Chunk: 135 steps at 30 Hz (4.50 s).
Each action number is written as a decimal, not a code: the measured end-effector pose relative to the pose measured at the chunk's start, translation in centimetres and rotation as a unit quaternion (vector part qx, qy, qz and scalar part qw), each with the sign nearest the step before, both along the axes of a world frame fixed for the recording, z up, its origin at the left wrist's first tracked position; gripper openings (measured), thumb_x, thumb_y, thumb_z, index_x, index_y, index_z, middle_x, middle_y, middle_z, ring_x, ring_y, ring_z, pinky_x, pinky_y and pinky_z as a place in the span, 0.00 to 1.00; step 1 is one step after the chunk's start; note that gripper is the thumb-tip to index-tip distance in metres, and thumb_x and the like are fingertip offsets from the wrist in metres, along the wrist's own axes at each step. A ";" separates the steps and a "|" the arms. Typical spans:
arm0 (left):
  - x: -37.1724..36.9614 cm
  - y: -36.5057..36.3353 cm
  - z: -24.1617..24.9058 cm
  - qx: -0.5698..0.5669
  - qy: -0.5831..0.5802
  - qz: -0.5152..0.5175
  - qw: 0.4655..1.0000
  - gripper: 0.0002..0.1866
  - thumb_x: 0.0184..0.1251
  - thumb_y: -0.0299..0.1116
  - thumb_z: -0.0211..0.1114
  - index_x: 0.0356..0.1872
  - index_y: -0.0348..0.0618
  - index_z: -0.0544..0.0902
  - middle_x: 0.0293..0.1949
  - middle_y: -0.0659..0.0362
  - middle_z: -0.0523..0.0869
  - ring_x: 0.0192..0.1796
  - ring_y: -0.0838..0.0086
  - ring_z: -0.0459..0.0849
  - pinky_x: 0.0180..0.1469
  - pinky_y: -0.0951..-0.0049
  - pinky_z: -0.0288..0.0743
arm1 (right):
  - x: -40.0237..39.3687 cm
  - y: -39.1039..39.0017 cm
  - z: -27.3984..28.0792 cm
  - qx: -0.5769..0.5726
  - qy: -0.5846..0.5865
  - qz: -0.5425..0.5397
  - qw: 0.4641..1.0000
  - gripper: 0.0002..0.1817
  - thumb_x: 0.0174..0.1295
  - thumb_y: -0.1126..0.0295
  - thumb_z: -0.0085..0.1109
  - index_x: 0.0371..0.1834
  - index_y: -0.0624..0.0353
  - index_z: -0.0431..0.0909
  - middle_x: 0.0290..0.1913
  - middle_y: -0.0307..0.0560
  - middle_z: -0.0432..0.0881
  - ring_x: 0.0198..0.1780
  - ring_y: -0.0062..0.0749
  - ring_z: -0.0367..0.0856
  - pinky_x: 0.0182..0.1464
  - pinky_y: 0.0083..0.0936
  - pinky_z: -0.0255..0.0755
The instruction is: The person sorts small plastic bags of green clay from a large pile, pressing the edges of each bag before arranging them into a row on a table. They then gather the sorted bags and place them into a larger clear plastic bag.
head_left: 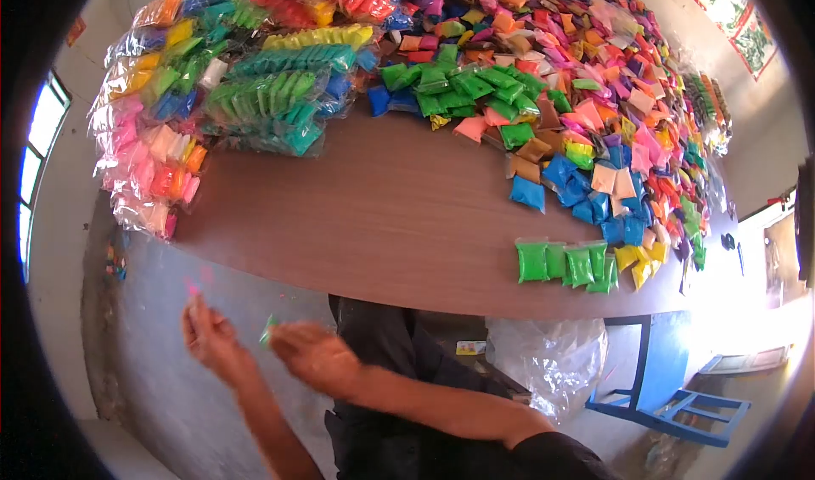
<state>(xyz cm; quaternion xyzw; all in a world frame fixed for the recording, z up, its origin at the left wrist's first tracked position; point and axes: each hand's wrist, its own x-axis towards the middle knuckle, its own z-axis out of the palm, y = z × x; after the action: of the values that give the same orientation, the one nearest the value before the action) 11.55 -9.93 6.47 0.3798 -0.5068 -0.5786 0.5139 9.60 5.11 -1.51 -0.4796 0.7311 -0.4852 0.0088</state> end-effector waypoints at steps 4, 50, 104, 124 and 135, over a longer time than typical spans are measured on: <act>7.6 -3.9 2.6 -0.023 -0.026 0.073 0.997 0.08 0.86 0.39 0.70 0.43 0.51 0.86 0.25 0.74 0.72 0.23 0.91 0.63 0.25 0.83 0.55 | 1.6 0.2 3.2 -0.092 -0.157 0.108 0.977 0.19 0.77 0.71 0.64 0.69 0.62 0.83 0.62 0.56 0.89 0.64 0.53 0.88 0.69 0.46 0.82; 14.8 -1.4 2.6 -0.039 -0.057 0.098 0.993 0.09 0.88 0.38 0.68 0.45 0.45 0.87 0.22 0.70 0.74 0.20 0.90 0.62 0.21 0.81 0.51 | -4.8 2.7 5.2 0.006 -0.476 0.100 0.874 0.15 0.81 0.66 0.61 0.62 0.57 0.92 0.51 0.46 0.95 0.50 0.32 0.93 0.55 0.36 0.87; -9.8 17.8 -2.9 -0.460 -0.283 -0.425 0.726 0.06 0.70 0.25 0.77 0.43 0.45 0.88 0.32 0.46 0.92 0.31 0.47 0.92 0.31 0.53 0.81 | -11.8 20.7 4.3 0.151 0.157 -0.295 0.930 0.21 0.57 0.65 0.81 0.55 0.48 0.90 0.62 0.36 0.86 0.59 0.42 0.85 0.50 0.42 0.75; -12.7 16.8 -2.5 -0.488 -0.246 -0.489 0.680 0.01 0.74 0.28 0.75 0.42 0.46 0.90 0.32 0.52 0.91 0.33 0.51 0.92 0.34 0.54 0.84 | -11.3 20.9 3.6 0.147 0.118 -0.298 0.936 0.20 0.63 0.64 0.77 0.59 0.48 0.90 0.64 0.42 0.84 0.61 0.46 0.83 0.54 0.46 0.76; -13.5 16.7 -1.4 -0.497 -0.225 -0.512 0.663 0.03 0.76 0.30 0.73 0.45 0.46 0.90 0.35 0.50 0.92 0.34 0.50 0.93 0.35 0.52 0.84 | -11.3 20.9 3.7 0.144 0.124 -0.300 0.935 0.19 0.63 0.65 0.77 0.58 0.48 0.90 0.62 0.42 0.84 0.57 0.44 0.84 0.52 0.45 0.76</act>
<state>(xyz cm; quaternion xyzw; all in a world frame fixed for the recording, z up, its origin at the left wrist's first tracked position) -1.99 6.73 5.05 -0.1335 -0.9339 -0.3094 0.1193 -1.73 25.99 2.19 -0.2882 0.8981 -0.2918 -0.1586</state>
